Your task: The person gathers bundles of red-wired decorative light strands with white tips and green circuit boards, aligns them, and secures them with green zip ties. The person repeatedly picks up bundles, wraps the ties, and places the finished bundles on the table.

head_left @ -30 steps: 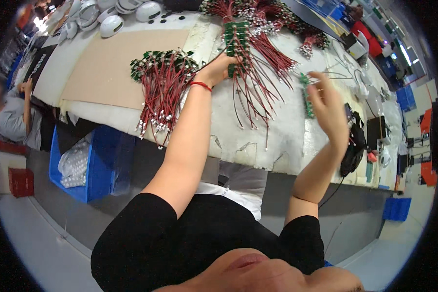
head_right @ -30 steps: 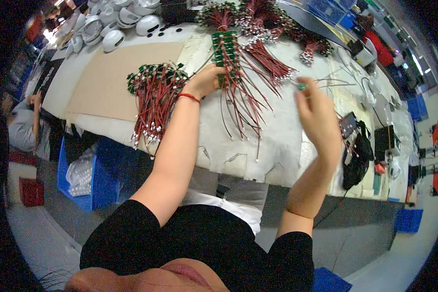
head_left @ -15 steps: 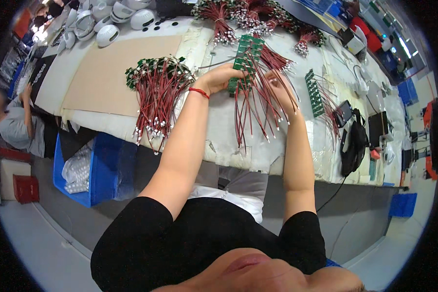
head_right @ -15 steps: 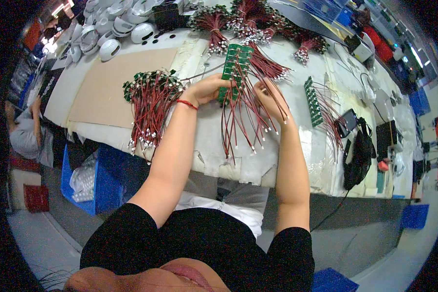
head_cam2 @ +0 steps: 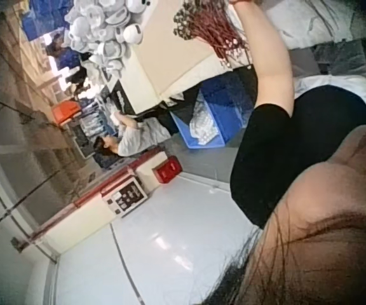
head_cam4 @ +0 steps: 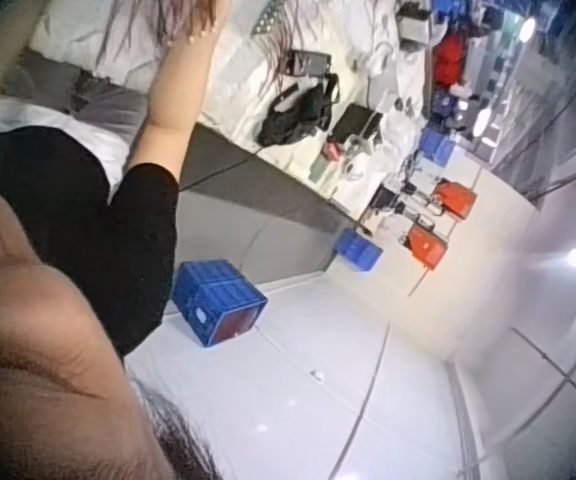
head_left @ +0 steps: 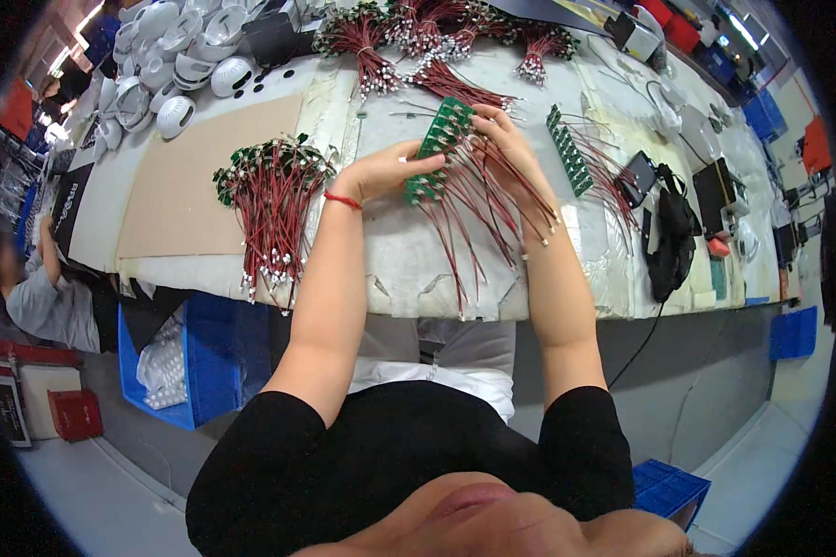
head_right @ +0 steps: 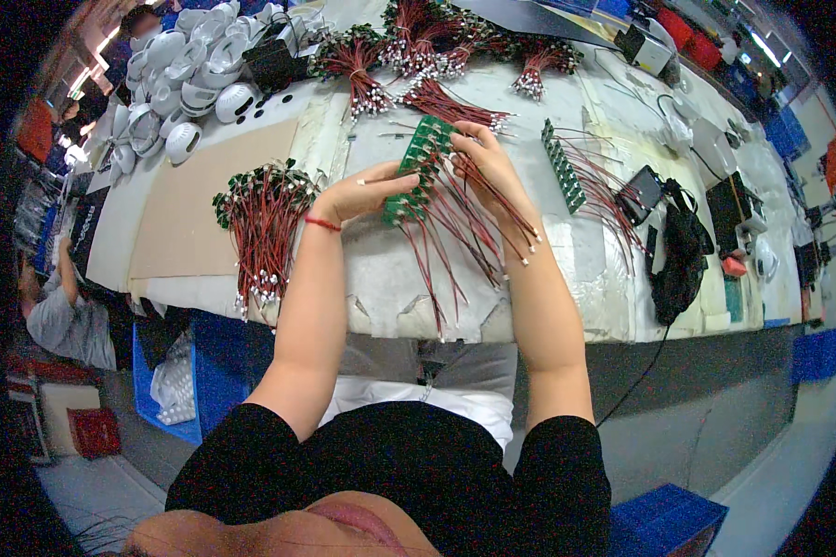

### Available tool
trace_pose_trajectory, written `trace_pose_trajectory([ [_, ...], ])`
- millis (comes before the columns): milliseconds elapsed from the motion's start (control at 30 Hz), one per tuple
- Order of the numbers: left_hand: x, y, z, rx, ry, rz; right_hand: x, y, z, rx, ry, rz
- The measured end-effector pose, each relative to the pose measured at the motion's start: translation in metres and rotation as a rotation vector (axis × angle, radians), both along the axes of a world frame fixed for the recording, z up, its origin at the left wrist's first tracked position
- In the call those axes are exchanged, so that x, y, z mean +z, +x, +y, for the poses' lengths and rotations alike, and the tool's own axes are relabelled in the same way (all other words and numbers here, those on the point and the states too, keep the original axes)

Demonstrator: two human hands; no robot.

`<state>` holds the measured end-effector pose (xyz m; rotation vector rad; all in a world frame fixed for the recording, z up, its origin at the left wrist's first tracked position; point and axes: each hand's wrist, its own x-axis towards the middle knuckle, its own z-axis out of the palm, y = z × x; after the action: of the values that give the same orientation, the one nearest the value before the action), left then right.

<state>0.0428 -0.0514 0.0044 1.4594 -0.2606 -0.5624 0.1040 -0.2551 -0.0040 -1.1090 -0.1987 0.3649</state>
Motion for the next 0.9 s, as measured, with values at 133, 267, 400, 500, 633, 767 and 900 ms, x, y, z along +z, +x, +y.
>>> trace_pose_trajectory([
  [133, 0.011, -0.009, -0.019, 0.328, 0.639, -0.485, 0.006, -0.004, 0.0, -0.03, 0.019, -0.042],
  [267, -0.001, 0.003, -0.022, 0.538, 0.61, -0.611, 0.0, -0.002, 0.005, 0.067, -0.035, -0.177],
  [400, -0.011, 0.003, -0.027, 0.429, 0.222, -0.43, -0.002, -0.008, 0.012, -0.03, -0.096, -0.085],
  [500, -0.024, 0.01, -0.024, 0.463, 0.29, -0.482, -0.015, 0.005, 0.01, 0.009, -0.223, -0.03],
  [633, -0.022, 0.011, -0.023, 0.611, 0.639, -0.657, -0.013, -0.012, 0.016, 0.088, -0.236, -0.106],
  [767, -0.014, 0.012, -0.023, 0.626, 0.509, -0.696, -0.011, -0.011, 0.021, -0.053, -0.481, -0.307],
  [900, -0.014, 0.01, -0.03, 0.684, 0.504, -0.76, -0.02, -0.021, 0.035, -0.443, -0.594, -0.573],
])
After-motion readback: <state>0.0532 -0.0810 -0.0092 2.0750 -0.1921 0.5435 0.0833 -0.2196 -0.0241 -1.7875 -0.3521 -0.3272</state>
